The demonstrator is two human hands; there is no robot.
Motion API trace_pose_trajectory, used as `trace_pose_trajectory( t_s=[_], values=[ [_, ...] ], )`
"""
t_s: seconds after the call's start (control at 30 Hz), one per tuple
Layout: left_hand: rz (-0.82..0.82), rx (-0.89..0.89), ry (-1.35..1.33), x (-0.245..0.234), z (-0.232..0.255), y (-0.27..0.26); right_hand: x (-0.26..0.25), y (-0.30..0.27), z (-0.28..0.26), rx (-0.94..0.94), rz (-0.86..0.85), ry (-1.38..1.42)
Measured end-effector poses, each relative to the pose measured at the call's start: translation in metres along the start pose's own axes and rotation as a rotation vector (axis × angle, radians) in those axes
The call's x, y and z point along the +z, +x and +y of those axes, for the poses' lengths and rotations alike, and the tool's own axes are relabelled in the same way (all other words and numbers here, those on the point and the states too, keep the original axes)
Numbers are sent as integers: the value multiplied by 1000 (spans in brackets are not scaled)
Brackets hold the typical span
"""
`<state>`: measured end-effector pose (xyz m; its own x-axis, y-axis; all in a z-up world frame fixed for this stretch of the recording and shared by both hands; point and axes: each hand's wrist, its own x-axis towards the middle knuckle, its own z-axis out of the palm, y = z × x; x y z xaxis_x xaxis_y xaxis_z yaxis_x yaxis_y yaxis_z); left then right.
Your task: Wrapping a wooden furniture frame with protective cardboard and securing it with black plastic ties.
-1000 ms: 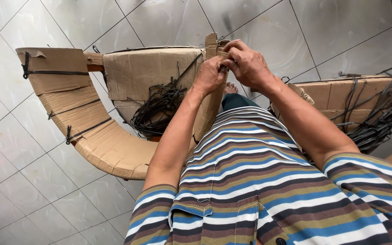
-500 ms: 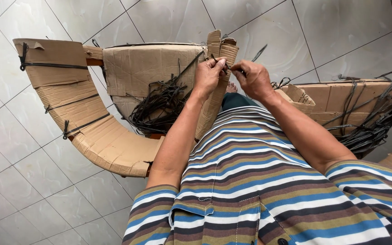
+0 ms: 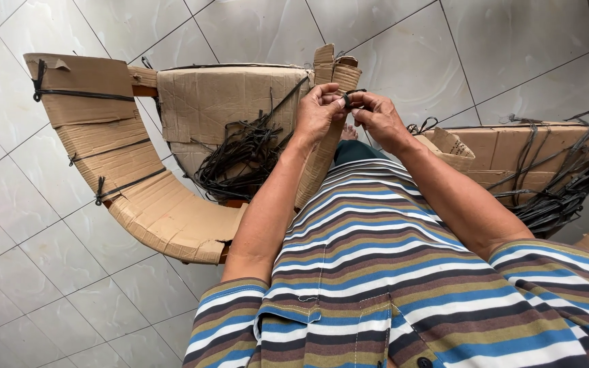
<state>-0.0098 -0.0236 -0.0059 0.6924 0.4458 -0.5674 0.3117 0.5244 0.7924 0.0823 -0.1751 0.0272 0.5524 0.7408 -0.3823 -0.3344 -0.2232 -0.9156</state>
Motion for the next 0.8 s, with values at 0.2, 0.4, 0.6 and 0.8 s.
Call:
trace_pose_trajectory(
  t_s=[0.2,0.4,0.6,0.8],
  values=[
    [58,57,78,4,-1,-3,0,1,-23,-25,108,-290],
    [92,89,148,1,2,-4,5,11,-40,-222,133,-532],
    [115,140,276,0,-1,-3,6,32,-18,-194,167,-283],
    [177,331,668,-7,20,-30,-3,36,-24,185,365,280]
  ],
)
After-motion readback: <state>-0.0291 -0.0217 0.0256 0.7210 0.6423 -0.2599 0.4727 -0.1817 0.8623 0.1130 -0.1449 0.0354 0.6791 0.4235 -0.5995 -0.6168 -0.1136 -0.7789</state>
